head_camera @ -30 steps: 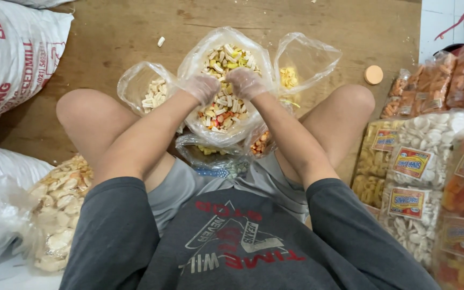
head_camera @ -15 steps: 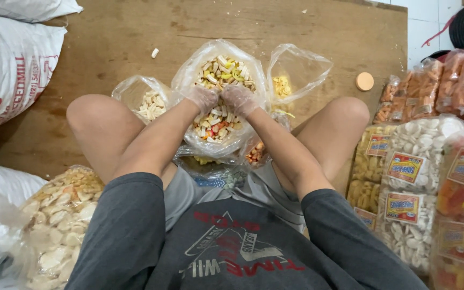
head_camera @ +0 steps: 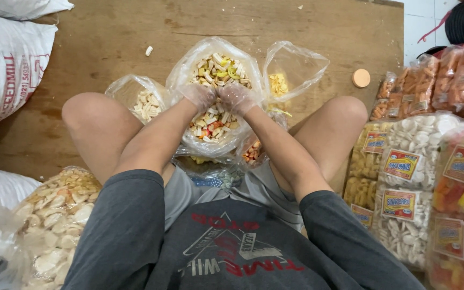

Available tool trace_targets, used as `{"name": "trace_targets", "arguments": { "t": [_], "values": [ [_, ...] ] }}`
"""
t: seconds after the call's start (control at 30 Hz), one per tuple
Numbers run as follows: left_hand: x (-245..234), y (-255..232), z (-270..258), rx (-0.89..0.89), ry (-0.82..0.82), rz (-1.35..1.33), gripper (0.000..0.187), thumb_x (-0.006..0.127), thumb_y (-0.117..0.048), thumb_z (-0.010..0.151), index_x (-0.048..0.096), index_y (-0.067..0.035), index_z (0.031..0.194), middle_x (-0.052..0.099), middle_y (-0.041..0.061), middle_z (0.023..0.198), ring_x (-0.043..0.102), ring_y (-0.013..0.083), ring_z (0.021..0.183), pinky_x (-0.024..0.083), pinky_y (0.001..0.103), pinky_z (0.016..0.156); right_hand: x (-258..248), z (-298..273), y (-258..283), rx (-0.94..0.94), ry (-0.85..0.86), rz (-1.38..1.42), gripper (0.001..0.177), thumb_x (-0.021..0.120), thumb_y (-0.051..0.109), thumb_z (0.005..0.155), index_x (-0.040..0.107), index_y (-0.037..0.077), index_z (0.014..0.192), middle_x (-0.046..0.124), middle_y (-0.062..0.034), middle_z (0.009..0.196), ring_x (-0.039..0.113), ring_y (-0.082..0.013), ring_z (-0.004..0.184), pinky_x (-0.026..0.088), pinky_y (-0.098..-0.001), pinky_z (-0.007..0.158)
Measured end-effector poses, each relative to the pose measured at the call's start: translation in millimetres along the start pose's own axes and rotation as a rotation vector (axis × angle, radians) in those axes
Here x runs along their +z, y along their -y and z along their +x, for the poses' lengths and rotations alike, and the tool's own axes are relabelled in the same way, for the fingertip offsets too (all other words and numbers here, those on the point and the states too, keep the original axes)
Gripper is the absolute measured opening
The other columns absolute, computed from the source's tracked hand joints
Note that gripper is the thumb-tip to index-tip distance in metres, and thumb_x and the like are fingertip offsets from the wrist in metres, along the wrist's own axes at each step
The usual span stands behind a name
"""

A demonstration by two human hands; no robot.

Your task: The person sits on the floor and sorts mixed snack pieces from a large plastic bag into smaller bags. They use gloved hands to pick and separate the snack pieces, distributing them among several smaller bags placed around them.

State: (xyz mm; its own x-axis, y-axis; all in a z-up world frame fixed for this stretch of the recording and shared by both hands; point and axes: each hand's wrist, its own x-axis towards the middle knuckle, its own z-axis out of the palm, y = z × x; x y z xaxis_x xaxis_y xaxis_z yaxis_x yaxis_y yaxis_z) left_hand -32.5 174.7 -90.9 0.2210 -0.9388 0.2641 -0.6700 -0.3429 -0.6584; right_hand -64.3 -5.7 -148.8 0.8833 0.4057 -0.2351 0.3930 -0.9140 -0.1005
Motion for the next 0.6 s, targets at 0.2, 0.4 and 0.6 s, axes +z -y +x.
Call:
{"name": "trace_targets", "arguments": {
  "t": [0.2,0.4,0.6],
  "values": [
    [36.3,-17.3,6.6,-0.060,0.014,-0.181,0.020,0.045,-0.022,0.084,0.045,-0.029,0.065,0.043,-0.015,0.052,0.056,0.0077,0.048,0.037,0.020,0.042,21.7,5.4,-17.0,-0.139,-0.006,-0.306,0.016,0.056,0.017,0.088,0.068,0.016,0.098,0.075,-0.0049,0.081,0.077,-0.0234,0.087,0.062,-0.0373,0.073],
    [72.1,-32.3,-2.5,-0.128,0.046,-0.366,0.017,0.044,-0.022,0.083,0.047,-0.028,0.068,0.044,-0.013,0.054,0.059,0.0103,0.050,0.040,0.022,0.043,21.6,5.0,-20.9,-0.245,0.068,-0.563,0.023,0.051,0.012,0.081,0.058,0.014,0.104,0.068,0.0030,0.076,0.075,-0.0196,0.085,0.059,-0.0265,0.073],
    [124.3,-46.5,-16.6,-0.204,0.081,-0.542,0.015,0.042,-0.022,0.082,0.049,-0.026,0.070,0.046,-0.011,0.056,0.061,0.0128,0.053,0.042,0.025,0.044,53.4,17.9,-33.9,-0.008,-0.106,-0.194,0.015,0.055,0.022,0.082,0.069,0.025,0.084,0.068,-0.0009,0.069,0.075,-0.0245,0.077,0.058,-0.0386,0.065]
  ]
}}
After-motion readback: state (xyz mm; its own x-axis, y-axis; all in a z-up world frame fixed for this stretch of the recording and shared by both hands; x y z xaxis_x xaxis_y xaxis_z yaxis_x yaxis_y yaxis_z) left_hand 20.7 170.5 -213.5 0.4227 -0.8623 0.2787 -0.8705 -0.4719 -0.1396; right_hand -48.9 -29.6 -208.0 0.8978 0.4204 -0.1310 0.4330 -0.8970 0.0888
